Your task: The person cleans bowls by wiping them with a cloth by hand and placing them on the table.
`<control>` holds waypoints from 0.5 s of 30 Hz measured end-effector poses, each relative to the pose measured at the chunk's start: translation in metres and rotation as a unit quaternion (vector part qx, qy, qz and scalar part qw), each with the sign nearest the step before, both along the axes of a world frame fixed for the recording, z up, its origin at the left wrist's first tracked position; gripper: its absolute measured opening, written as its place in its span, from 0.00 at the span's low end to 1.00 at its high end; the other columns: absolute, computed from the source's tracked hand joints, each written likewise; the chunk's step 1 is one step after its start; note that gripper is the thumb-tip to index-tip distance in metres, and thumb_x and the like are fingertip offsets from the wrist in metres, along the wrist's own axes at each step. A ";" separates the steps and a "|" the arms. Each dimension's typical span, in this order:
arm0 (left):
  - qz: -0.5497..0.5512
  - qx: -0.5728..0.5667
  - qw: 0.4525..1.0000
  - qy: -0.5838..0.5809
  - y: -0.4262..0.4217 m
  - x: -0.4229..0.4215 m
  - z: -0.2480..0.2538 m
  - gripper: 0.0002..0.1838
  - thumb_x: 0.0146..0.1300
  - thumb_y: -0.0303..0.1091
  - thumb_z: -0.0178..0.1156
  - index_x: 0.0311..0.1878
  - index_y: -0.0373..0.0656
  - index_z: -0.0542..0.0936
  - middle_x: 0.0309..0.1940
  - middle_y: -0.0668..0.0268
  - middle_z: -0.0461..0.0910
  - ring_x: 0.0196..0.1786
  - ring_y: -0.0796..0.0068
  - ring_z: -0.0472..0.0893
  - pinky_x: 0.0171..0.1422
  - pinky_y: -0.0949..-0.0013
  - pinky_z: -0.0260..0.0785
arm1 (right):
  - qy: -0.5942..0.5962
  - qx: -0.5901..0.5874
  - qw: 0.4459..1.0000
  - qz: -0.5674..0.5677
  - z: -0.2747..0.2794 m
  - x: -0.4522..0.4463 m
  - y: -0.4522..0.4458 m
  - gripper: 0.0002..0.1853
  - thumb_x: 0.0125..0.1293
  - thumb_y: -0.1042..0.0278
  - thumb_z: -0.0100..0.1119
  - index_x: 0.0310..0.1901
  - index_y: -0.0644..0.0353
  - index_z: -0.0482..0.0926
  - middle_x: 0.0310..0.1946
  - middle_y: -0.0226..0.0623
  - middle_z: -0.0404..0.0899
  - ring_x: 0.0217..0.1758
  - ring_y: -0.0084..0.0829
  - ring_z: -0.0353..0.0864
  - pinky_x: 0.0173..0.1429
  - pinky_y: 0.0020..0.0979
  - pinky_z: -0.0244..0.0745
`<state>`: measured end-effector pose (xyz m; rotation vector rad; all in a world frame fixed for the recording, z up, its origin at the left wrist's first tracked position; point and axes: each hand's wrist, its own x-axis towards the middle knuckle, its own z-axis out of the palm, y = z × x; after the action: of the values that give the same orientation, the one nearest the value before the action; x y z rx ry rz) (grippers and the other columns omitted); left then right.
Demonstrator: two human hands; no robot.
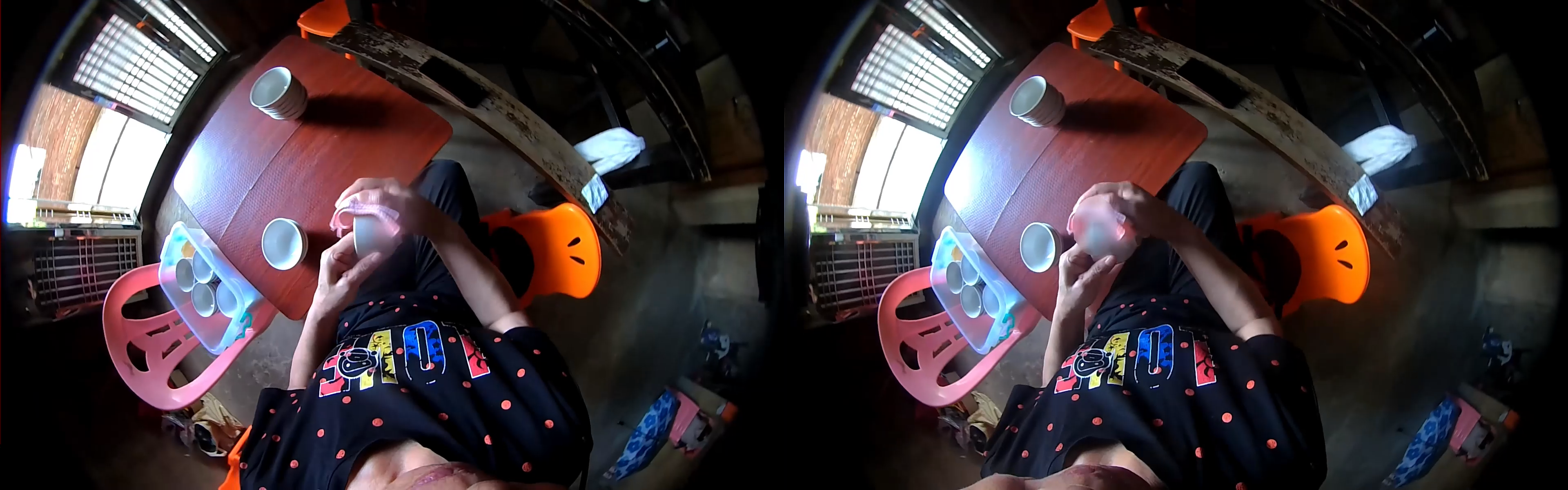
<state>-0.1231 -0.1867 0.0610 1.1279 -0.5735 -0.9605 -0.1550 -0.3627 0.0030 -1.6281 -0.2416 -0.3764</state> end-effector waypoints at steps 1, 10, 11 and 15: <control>-0.039 -0.024 0.999 -0.027 0.011 0.015 -0.016 0.12 0.64 0.23 0.58 0.50 0.31 0.75 0.45 0.61 0.79 0.48 0.77 0.77 0.50 0.73 0.71 | -0.045 -0.075 0.994 -0.059 -0.008 0.002 0.004 0.17 0.61 0.58 0.58 0.48 0.59 0.79 0.48 0.39 0.79 0.51 0.39 0.79 0.60 0.41 0.71; -0.049 0.000 0.998 -0.025 0.021 0.018 -0.007 0.16 0.64 0.30 0.62 0.52 0.31 0.76 0.43 0.66 0.80 0.45 0.82 0.76 0.49 0.76 0.70 | 0.180 0.193 0.959 0.106 0.020 0.004 0.003 0.10 0.57 0.62 0.61 0.36 0.58 0.80 0.38 0.37 0.80 0.46 0.37 0.80 0.51 0.38 0.73; -0.048 -0.022 0.999 0.004 0.023 0.019 -0.013 0.17 0.65 0.31 0.62 0.54 0.30 0.76 0.44 0.65 0.80 0.46 0.81 0.76 0.50 0.77 0.70 | -0.100 -0.109 0.988 -0.051 -0.014 0.005 0.002 0.11 0.60 0.64 0.59 0.41 0.60 0.79 0.40 0.39 0.80 0.43 0.36 0.82 0.46 0.35 0.75; -0.045 -0.117 0.978 0.165 0.024 0.022 -0.010 0.19 0.61 0.27 0.62 0.54 0.29 0.75 0.51 0.59 0.78 0.56 0.70 0.76 0.65 0.64 0.64 | -0.094 -0.006 0.991 0.094 0.032 0.014 0.005 0.17 0.63 0.63 0.56 0.53 0.54 0.76 0.49 0.45 0.78 0.54 0.39 0.78 0.54 0.37 0.78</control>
<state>-0.1011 -0.1632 0.0511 0.7174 -0.4555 -1.1006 -0.1407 -0.3575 0.0354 -1.5664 -0.5371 -0.3836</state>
